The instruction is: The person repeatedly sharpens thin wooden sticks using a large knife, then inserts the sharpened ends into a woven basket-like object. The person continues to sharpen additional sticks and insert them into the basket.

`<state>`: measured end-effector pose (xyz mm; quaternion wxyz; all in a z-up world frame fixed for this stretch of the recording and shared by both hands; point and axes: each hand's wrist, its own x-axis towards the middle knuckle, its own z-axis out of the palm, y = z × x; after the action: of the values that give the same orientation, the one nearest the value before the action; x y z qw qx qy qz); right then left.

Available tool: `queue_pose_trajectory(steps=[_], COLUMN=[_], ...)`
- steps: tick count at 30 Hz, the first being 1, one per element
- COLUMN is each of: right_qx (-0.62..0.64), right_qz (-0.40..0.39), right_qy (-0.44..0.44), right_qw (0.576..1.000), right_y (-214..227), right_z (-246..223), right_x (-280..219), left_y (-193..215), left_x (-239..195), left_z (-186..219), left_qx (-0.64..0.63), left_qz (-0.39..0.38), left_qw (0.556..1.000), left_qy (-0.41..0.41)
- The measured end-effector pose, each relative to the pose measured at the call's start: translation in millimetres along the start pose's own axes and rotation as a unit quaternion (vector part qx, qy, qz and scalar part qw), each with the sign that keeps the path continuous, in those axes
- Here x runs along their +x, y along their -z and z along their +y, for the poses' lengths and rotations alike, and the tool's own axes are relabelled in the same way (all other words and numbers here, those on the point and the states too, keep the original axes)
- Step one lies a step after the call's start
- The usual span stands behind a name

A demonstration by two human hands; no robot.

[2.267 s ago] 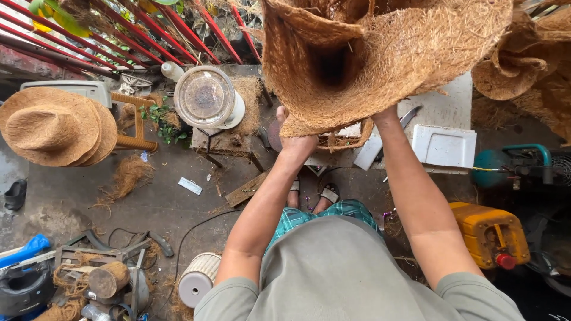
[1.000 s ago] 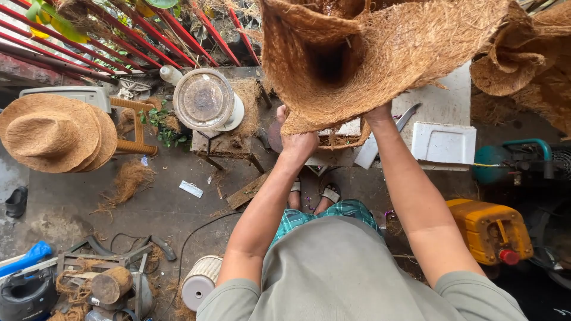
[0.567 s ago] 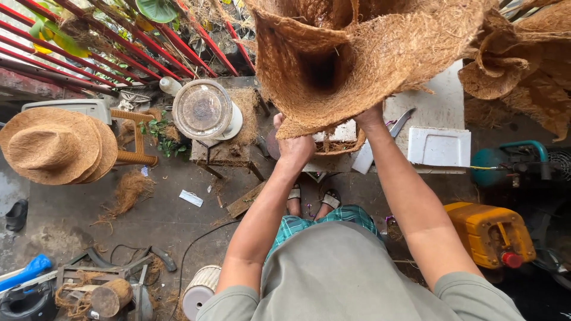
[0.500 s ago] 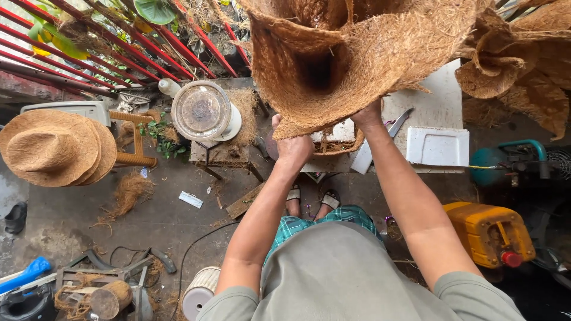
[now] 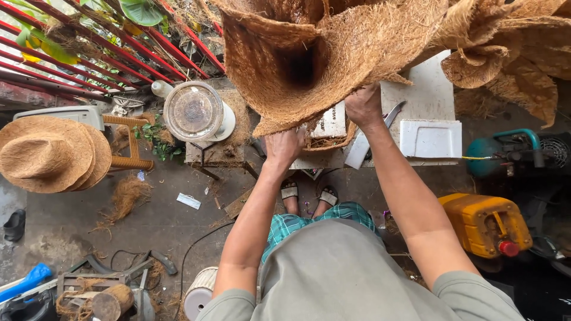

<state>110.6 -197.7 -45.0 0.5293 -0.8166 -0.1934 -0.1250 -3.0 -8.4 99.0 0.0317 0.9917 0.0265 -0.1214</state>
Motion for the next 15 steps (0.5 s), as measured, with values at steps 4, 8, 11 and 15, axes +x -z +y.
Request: queue_pose_trajectory(steps=[4,8,11,15], right_qx=[0.013,0.015,0.027,0.053], right_qz=[-0.007,-0.004,-0.016,-0.032], right_qy=[-0.006,-0.015,0.012,-0.007], right_qw=[1.000,1.000,0.999,0.998], right_y=[2.9,9.3,12.0,4.8], right_z=[1.1,5.2,-14.7,46.0], right_x=[-3.1,-6.7,3.7,-9.5], left_y=[-110.2,-57.6,-103.7,-127.7], left_x=[1.1,-31.3,-26.6,-34.7], left_z=[-21.5,-12.0,-21.6,-24.3], left_qx=[-0.080,-0.512,-0.636,-0.630], left_qz=[0.189,0.313,0.150,0.137], left_qw=[0.977,0.788,0.722,0.740], left_qy=[0.052,0.138,0.227,0.191])
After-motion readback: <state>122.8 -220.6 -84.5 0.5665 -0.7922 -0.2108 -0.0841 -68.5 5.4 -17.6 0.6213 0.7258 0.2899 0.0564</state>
